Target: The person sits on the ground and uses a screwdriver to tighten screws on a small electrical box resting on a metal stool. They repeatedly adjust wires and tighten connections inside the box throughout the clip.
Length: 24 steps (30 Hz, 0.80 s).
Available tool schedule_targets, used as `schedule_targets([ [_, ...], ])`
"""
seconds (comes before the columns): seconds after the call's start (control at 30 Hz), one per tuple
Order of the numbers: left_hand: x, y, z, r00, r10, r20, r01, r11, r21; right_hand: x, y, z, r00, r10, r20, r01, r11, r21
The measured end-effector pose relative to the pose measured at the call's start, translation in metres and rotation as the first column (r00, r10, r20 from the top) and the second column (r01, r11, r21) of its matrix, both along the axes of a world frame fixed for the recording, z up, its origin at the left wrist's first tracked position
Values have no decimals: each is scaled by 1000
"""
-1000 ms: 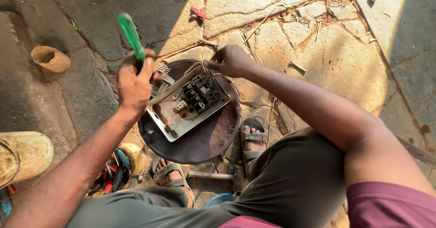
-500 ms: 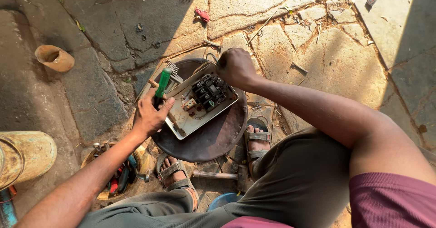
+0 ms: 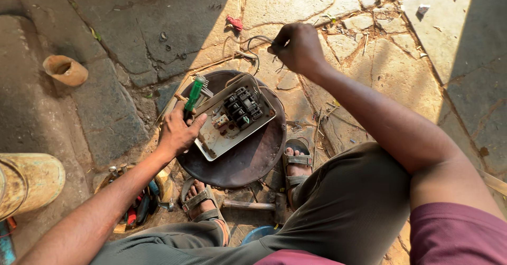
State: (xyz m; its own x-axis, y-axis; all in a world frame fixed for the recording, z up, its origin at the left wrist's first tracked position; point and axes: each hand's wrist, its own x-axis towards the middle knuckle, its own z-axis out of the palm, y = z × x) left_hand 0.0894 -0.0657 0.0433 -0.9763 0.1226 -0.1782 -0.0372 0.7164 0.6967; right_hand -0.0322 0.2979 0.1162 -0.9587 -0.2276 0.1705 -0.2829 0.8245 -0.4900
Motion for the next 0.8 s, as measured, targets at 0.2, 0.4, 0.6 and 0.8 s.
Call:
schedule_targets([
  [0.2, -1, 2, 0, 996, -2, -92, 5, 1000, 29, 14, -12, -9, 813, -86, 577, 270, 932, -241],
  [0.4, -4, 1, -4, 998, -10, -54, 9, 1000, -3, 23, -46, -17, 654, -89, 751, 289, 947, -140],
  [0.6, -6, -1, -8, 1000, -16, -20, 15, 998, -65, 14, -51, -21, 698, -179, 693, 211, 977, 40],
  [0.8, -5, -1, -7, 999, -3, -46, 7, 996, 84, -7, -32, -22, 751, -245, 613, 221, 968, 117],
])
